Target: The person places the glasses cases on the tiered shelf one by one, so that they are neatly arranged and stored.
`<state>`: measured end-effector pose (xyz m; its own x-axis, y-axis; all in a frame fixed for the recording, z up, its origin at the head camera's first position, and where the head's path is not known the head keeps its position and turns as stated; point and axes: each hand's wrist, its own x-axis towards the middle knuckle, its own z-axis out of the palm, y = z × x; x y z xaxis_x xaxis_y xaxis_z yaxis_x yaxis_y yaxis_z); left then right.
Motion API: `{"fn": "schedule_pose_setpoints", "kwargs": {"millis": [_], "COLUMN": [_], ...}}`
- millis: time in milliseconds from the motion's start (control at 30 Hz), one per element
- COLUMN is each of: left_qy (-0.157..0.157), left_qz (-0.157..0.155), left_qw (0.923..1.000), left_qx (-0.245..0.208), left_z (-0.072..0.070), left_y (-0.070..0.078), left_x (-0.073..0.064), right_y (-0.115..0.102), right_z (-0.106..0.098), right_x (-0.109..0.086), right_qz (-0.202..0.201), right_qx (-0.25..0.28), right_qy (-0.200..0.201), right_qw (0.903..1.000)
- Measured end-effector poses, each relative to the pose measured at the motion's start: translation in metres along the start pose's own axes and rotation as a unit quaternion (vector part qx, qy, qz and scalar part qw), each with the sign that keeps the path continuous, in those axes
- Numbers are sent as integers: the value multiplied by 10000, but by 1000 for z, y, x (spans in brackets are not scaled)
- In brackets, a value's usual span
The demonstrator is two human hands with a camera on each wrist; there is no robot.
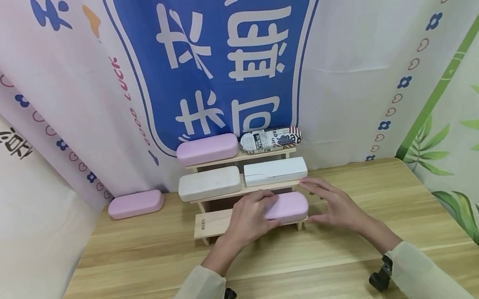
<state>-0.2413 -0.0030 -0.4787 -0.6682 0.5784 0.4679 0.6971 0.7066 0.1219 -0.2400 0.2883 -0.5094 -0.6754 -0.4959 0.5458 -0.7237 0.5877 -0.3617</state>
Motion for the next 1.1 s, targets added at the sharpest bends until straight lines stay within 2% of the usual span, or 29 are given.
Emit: {"fn": "schedule_pose_setpoints", "kwargs": {"millis": [367, 700, 1100], "left_qy": [-49, 50, 128], "left_qz": [-77, -29, 70], "left_qw": [9999, 9994, 9994], "left_qx": [139, 355, 329], "left_z": [4, 6, 5], "left_y": [8, 13, 14], "left_x": [6, 8, 8], "right_y": [0, 1, -4], "right_z": [0, 1, 1], "right_x": [0, -2, 0], "right_qz": [-126, 34, -45], "right_qx": [-14, -104, -146], "right_qy": [197, 58, 114], "right_qw": [9997, 9999, 9998]}}
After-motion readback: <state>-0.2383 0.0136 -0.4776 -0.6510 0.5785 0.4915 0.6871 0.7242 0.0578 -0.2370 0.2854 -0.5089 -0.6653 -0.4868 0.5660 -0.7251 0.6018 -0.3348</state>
